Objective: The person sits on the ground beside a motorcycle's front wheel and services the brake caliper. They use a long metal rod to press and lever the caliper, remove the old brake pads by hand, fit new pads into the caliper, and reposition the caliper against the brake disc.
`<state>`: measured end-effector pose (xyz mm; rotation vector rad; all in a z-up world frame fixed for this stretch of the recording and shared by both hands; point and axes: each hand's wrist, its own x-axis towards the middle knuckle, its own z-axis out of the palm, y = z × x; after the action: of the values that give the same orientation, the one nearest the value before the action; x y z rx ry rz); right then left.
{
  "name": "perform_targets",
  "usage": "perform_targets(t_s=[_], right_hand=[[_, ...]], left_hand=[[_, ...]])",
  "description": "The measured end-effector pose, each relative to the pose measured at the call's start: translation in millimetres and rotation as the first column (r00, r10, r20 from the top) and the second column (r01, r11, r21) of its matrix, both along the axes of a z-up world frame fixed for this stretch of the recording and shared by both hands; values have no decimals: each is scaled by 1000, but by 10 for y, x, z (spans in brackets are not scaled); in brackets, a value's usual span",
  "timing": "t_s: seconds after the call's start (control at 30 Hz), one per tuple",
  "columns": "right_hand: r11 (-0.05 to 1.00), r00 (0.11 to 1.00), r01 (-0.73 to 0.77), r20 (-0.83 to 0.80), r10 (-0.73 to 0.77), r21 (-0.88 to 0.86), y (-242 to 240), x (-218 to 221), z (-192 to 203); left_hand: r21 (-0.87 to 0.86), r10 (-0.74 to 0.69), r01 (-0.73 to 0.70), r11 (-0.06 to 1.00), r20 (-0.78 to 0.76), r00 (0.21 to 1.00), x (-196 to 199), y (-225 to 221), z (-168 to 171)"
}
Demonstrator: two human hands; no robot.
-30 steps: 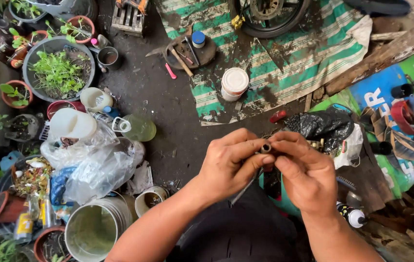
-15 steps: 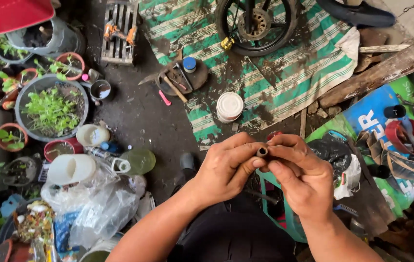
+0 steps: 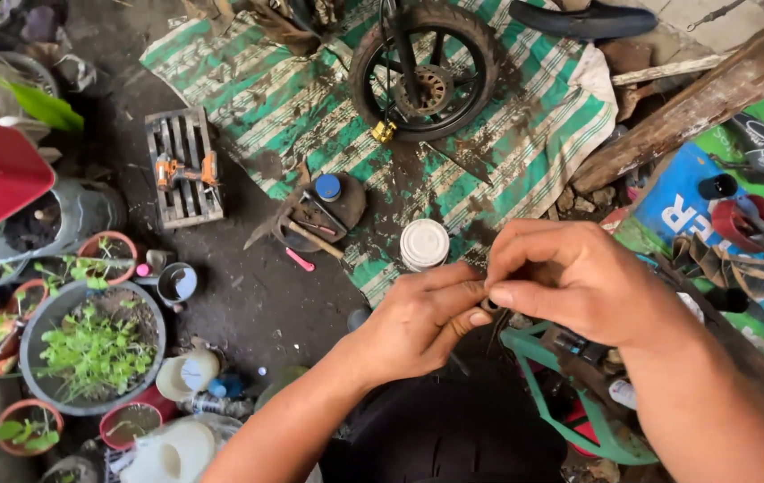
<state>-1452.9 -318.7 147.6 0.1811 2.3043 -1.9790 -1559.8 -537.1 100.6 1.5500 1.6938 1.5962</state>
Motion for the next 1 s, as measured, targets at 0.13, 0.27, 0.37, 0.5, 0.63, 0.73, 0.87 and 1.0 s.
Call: perform_targets(t_s=[0.13,0.27,0.37,0.5,0.63,0.73,0.87,1.0], right_hand=[[994,990,28,135,-42,109,-63,-385,22],[992,986,125,115,-122,-21,-114,-562,2],[981,981,176,96,-168,-78,-140,-637,7],[978,981,191,46,-188,-85,-143,-703,98],[986,986,168,9,-168,-23,-99,-731,124],[985,986,166,-18,-167,-45,-46,-728,129],[984,984,178,-16,-179,-22,34,-741,135],[983,983,183,-24,-183,-18,120,-756,102]], left_hand=[[10,-40,40,999,-48,998,-409,-6,-88],[33,-70,71,997,-29,997,-697,6,-111],[26,-83,82,996,20,996,-809,-4,-116],[40,-115,111,993,138,984,-899,46,-122],[44,-112,107,993,141,984,-941,113,-156],[46,-105,99,994,141,984,-957,179,-158],[63,-105,96,993,150,983,-987,280,-157],[57,-105,97,994,142,984,-1026,363,-145]])
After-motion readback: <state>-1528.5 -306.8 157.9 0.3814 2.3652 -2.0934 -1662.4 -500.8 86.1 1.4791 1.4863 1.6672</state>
